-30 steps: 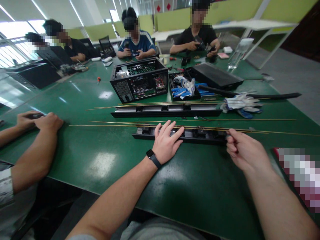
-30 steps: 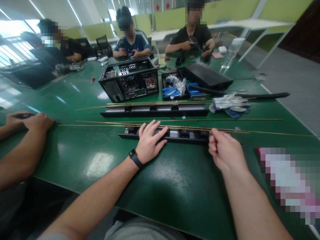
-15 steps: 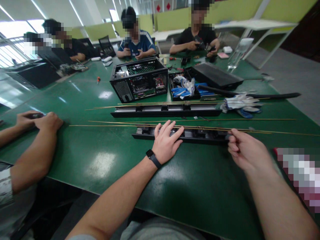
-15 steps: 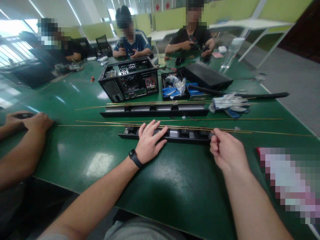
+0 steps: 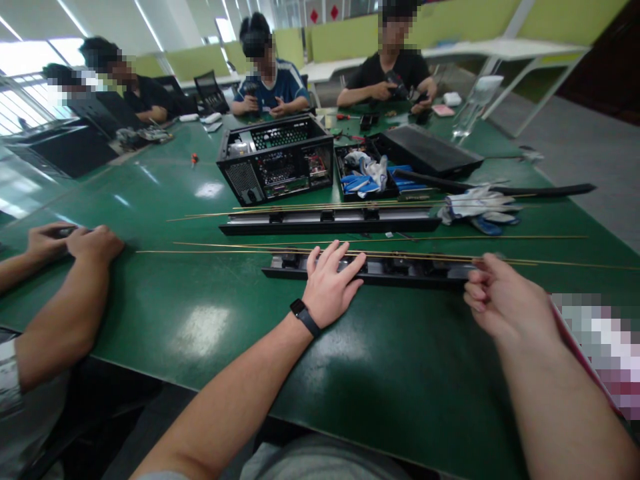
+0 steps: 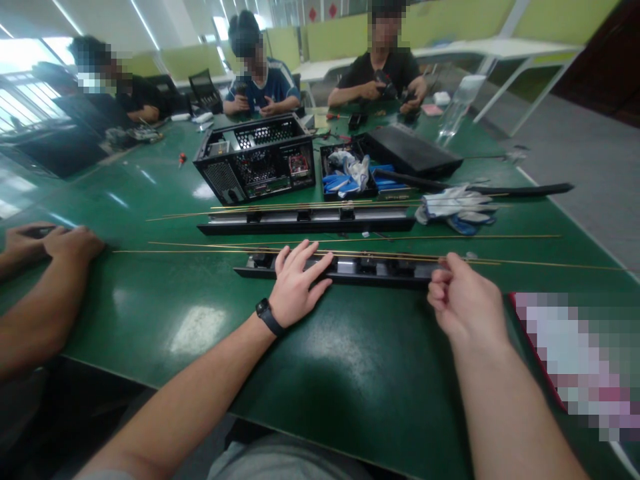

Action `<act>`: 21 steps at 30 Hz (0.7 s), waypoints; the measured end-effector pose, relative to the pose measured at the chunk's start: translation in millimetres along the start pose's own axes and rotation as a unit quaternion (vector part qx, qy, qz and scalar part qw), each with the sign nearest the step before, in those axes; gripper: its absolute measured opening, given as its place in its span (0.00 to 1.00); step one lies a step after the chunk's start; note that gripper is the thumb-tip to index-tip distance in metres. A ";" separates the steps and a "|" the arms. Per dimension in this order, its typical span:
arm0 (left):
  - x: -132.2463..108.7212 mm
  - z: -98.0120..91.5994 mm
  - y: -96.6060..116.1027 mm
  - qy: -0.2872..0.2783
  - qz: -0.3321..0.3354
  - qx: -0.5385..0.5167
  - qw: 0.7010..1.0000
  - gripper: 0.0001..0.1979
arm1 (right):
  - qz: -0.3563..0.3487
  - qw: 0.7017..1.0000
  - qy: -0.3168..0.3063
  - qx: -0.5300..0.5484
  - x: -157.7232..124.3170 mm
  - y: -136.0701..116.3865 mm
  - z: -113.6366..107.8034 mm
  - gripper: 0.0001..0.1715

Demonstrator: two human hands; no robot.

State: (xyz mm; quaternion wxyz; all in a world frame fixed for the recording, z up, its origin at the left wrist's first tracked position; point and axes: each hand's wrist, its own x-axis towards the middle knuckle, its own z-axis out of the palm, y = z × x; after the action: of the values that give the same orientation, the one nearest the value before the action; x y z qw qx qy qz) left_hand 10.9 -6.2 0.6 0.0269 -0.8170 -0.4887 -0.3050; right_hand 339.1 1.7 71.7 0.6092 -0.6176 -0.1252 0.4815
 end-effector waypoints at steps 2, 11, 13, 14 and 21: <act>-0.1 0.3 -0.2 0.003 0.001 -0.001 1.000 0.28 | 0.005 1.000 0.007 -0.015 -9.4 2.5 6.7 0.18; -0.9 2.6 -0.9 0.020 0.011 -0.001 1.000 0.27 | 0.000 0.997 -0.047 -0.068 -11.4 11.0 9.0 0.26; -1.0 2.4 -0.9 0.017 0.009 0.001 1.000 0.28 | -0.005 0.996 -0.059 -0.072 -4.1 14.3 4.9 0.29; -0.9 2.2 -0.8 0.013 0.007 0.002 1.000 0.28 | -0.007 0.995 -0.065 -0.073 -0.9 15.9 3.2 0.30; -0.8 1.7 -1.1 0.009 0.008 0.004 1.000 0.28 | -0.019 0.996 -0.070 -0.050 6.4 20.7 0.5 0.27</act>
State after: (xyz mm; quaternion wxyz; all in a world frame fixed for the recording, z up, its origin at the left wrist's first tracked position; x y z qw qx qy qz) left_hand 10.5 -5.7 -1.5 0.0374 -0.8179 -0.4832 -0.3102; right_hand 333.0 2.1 50.9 0.5763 -0.6093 -0.2034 0.5052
